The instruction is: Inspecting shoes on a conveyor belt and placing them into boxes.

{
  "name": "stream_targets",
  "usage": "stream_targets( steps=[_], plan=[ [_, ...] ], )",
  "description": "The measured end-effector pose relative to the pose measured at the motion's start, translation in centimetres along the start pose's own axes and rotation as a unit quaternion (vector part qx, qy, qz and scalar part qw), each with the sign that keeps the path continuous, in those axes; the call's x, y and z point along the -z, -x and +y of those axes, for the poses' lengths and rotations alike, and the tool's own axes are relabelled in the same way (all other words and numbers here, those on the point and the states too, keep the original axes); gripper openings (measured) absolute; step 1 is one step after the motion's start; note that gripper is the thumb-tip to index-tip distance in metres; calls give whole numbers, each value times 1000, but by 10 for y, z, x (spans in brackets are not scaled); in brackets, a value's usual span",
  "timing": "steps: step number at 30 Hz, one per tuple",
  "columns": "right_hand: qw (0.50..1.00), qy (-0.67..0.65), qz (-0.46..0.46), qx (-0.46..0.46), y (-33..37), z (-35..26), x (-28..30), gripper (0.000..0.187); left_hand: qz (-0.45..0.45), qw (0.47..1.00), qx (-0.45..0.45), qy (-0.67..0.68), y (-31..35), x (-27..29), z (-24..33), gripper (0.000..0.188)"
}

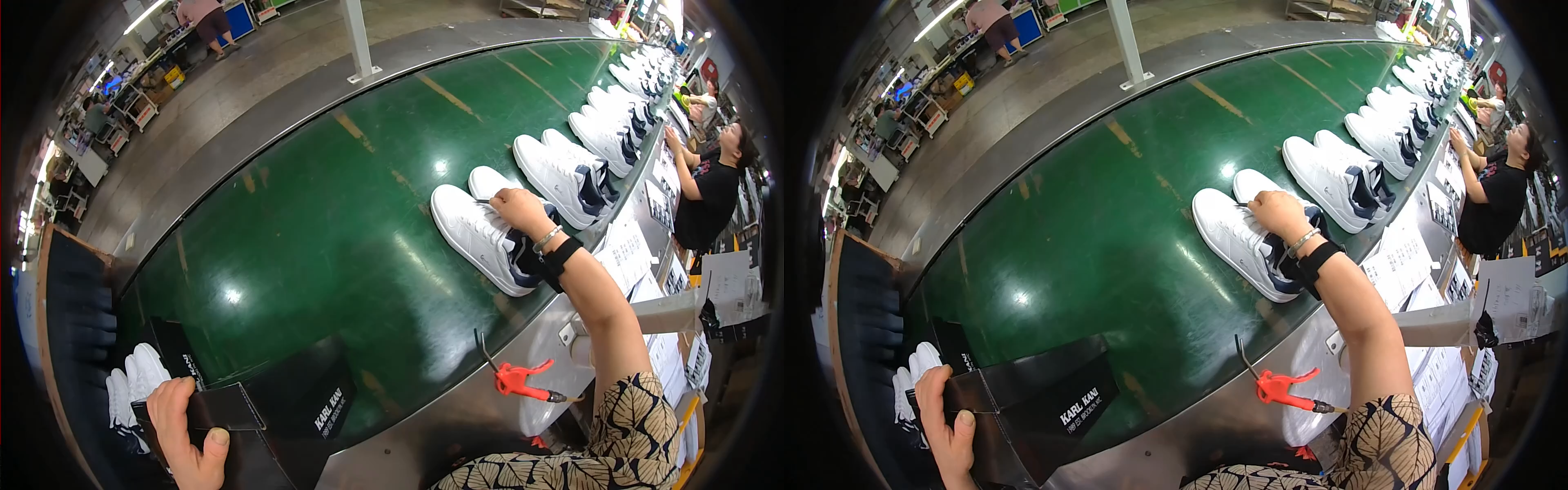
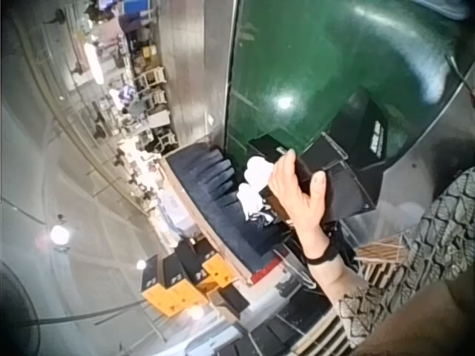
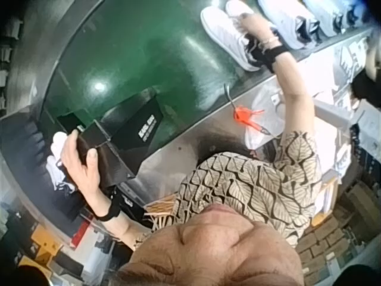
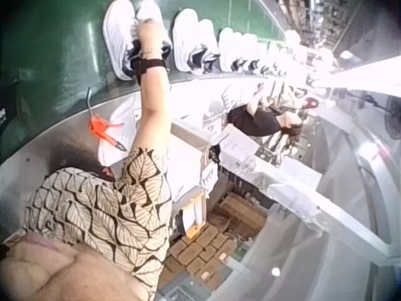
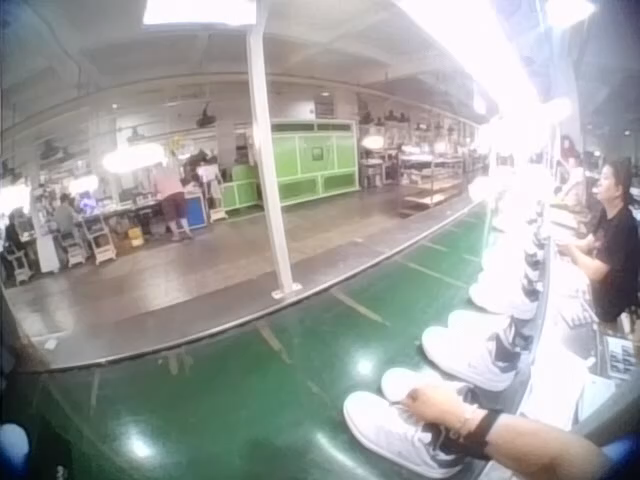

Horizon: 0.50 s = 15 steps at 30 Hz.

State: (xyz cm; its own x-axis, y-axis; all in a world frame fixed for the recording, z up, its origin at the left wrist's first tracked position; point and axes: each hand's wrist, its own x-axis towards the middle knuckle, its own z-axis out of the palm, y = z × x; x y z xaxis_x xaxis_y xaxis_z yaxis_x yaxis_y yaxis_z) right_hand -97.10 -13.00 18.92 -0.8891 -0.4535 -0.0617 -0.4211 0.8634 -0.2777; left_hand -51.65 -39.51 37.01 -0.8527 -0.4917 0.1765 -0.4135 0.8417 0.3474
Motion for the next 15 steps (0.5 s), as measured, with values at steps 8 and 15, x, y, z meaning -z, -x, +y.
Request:
stream_targets(
  steps=[8, 15],
  plan=[
    [999, 21, -26, -7, 4, -5, -1, 34, -2, 1000, 5, 1, 1, 6, -2, 64],
    [1000, 19, -16, 19, 7, -11, 0, 30, -1, 1000, 11, -1, 1, 11, -5, 64]
  ],
)
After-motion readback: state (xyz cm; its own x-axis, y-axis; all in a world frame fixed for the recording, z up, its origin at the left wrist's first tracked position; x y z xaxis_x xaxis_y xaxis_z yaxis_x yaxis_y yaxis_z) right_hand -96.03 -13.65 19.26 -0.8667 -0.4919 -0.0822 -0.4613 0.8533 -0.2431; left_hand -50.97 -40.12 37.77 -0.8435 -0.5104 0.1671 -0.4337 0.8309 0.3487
